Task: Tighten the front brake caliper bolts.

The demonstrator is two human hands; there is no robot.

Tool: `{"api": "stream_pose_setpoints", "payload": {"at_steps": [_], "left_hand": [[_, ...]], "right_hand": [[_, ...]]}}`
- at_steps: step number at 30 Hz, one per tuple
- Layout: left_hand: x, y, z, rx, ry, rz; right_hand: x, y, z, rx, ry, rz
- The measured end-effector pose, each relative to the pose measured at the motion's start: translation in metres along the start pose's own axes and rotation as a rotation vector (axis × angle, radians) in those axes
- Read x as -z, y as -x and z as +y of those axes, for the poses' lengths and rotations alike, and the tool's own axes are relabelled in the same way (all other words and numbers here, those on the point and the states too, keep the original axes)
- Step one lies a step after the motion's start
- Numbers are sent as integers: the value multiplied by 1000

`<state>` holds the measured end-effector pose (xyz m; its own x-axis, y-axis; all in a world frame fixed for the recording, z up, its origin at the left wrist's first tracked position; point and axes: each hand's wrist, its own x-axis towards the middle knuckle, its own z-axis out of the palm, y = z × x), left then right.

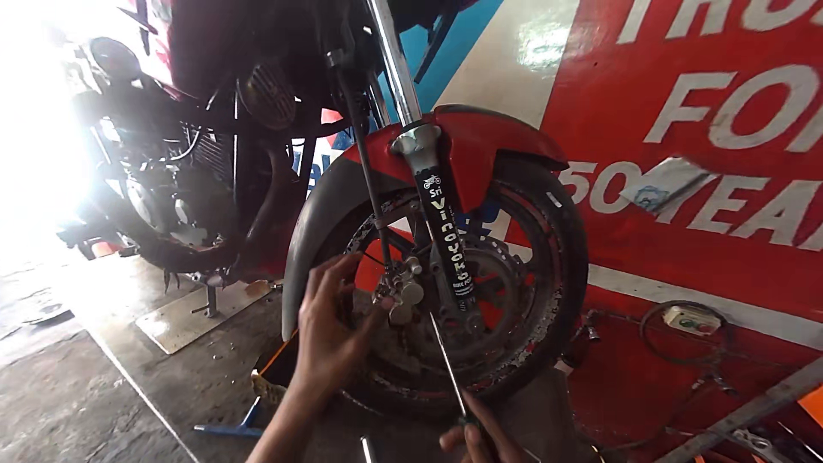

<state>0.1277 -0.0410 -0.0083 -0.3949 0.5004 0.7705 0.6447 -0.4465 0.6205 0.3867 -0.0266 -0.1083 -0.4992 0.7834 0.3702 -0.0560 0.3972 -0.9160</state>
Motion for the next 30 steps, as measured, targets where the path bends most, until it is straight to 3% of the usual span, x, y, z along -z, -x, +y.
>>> {"api": "stream_pose_setpoints", "payload": {"at_steps": [7, 12, 16, 18, 24, 30], "left_hand": [[23, -91, 40, -382, -278, 37], [20, -163, 43, -706, -631, -176], [13, -221, 30, -975, -791, -363], [8, -239, 27, -1042, -813, -448], [-23, -275, 34, -1246, -785, -494], [-40, -273, 67, -1211, -994, -613]], "right_hand": [[-2, -74, -25, -69, -32, 14], [-2, -67, -38, -157, -133, -13], [8, -65, -23, -208, -246, -38], [9, -70, -18, -194, -262, -50], [10, -78, -37, -337, -434, -92], [14, -85, -59, -501, -613, -172]]}}
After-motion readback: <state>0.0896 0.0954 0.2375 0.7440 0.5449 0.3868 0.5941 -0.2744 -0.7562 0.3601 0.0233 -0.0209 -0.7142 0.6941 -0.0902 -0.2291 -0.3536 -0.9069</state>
